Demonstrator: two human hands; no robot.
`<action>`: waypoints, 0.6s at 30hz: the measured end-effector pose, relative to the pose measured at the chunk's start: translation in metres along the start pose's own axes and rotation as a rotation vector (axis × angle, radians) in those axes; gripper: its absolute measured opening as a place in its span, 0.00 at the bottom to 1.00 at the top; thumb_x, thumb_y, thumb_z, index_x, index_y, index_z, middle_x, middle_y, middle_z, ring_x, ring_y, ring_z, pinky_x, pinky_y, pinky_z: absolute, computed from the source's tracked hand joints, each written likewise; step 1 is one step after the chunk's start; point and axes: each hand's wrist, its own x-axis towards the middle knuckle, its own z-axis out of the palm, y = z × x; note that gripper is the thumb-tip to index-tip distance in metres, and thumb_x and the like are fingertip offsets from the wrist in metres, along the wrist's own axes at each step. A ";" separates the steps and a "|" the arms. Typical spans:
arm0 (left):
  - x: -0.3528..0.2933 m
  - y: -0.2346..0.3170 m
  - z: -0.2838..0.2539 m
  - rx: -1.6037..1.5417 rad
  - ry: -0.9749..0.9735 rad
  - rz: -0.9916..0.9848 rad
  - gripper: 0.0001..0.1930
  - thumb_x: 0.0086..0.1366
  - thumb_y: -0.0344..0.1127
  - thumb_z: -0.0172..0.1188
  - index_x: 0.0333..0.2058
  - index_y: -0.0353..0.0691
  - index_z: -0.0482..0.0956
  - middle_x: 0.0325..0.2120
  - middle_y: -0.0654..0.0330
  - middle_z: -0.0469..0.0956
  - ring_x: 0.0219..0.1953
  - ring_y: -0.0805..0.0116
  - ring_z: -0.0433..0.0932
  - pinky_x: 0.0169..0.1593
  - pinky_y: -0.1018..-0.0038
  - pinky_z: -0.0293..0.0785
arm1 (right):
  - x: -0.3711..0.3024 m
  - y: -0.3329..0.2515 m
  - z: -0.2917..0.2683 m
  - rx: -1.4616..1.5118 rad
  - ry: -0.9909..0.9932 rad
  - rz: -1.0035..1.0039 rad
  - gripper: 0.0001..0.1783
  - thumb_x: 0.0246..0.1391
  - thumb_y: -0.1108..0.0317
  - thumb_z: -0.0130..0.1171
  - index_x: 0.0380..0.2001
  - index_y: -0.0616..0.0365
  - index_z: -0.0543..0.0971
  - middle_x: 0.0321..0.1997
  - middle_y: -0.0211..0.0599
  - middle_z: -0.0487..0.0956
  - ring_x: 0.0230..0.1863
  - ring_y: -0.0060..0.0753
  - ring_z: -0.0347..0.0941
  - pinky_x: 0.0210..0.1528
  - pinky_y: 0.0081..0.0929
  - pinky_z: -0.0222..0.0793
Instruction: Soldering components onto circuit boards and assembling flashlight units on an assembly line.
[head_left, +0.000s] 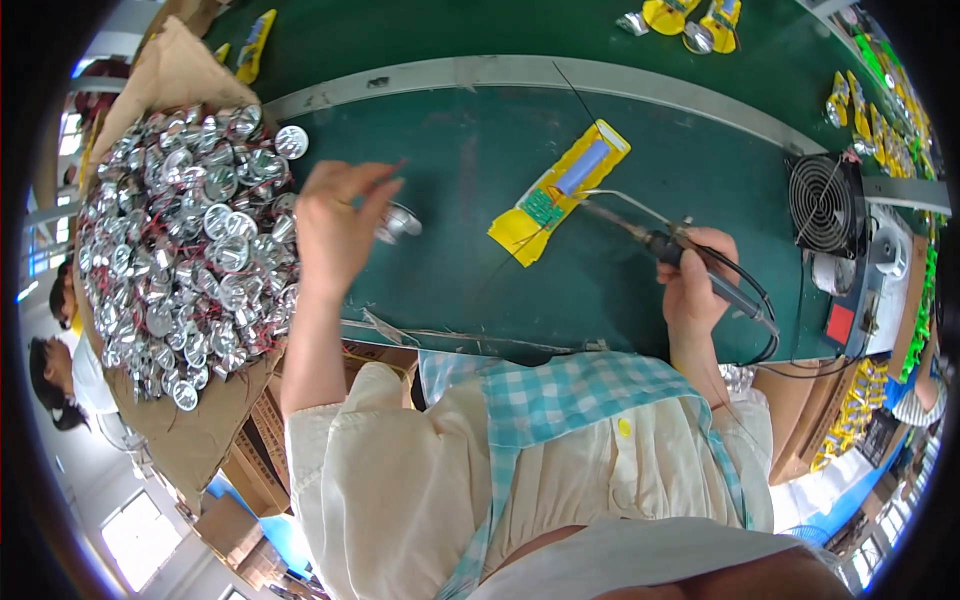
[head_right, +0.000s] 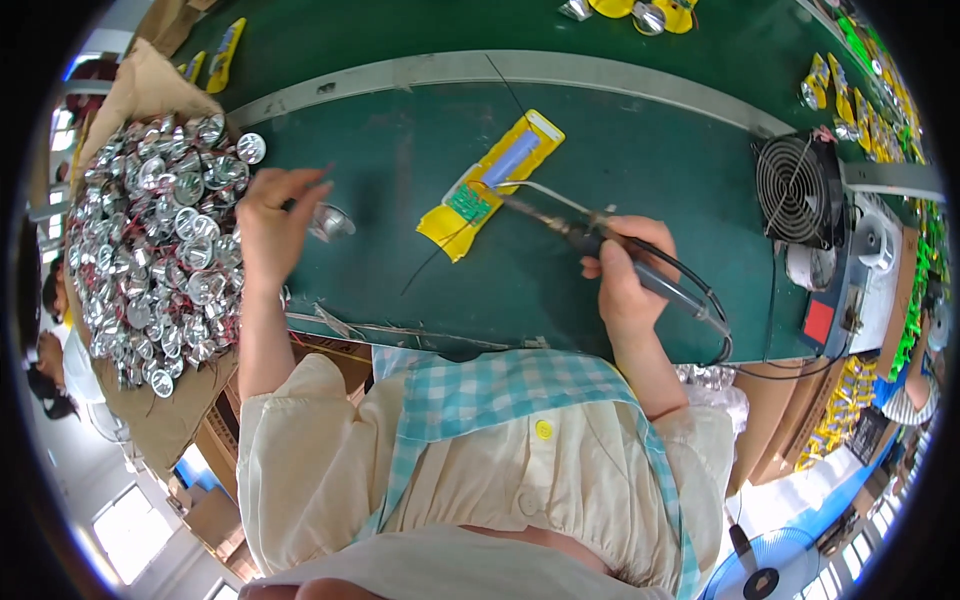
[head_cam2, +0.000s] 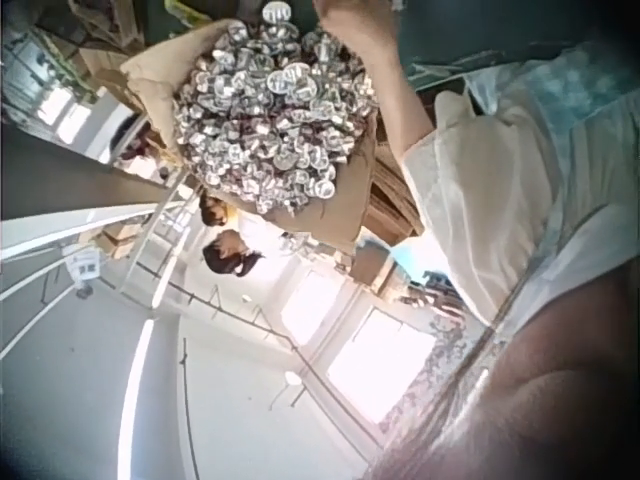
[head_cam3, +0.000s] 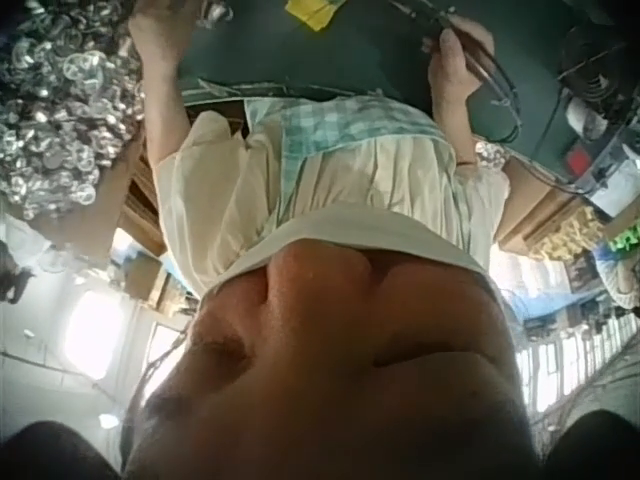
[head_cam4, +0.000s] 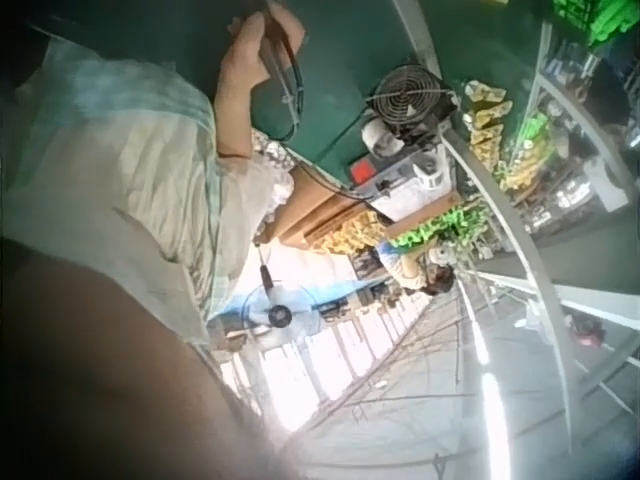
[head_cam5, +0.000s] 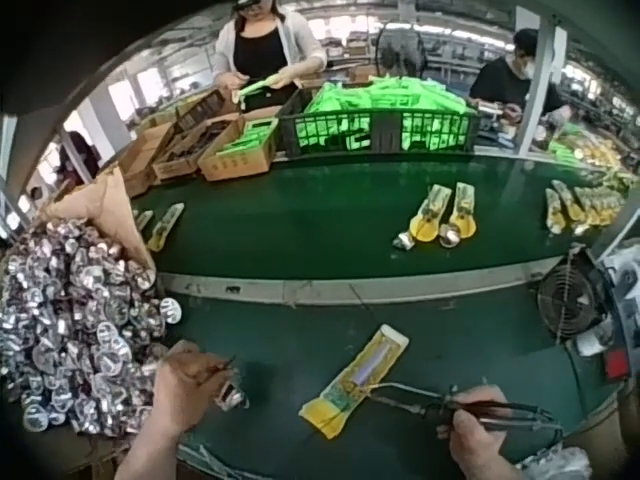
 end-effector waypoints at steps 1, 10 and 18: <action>-0.006 0.005 0.008 -0.055 -0.019 -0.014 0.05 0.42 0.27 0.59 0.22 0.38 0.76 0.15 0.58 0.71 0.22 0.66 0.69 0.25 0.75 0.64 | -0.003 -0.001 0.003 -0.014 -0.038 0.027 0.10 0.38 0.79 0.48 0.29 0.63 0.67 0.24 0.39 0.70 0.17 0.21 0.66 0.18 0.14 0.66; -0.024 0.030 0.052 -0.288 -0.090 -0.079 0.04 0.42 0.25 0.56 0.21 0.38 0.76 0.12 0.62 0.70 0.22 0.68 0.67 0.25 0.75 0.64 | -0.009 0.001 0.013 -0.053 -0.183 0.127 0.10 0.38 0.77 0.52 0.30 0.62 0.68 0.25 0.36 0.71 0.20 0.19 0.68 0.22 0.13 0.67; -0.034 0.045 0.069 -0.219 -0.036 0.124 0.02 0.41 0.26 0.58 0.19 0.36 0.75 0.19 0.61 0.69 0.29 0.64 0.65 0.31 0.74 0.62 | -0.007 0.001 0.017 -0.156 -0.113 0.117 0.11 0.37 0.78 0.53 0.29 0.62 0.69 0.23 0.35 0.71 0.20 0.19 0.68 0.23 0.14 0.67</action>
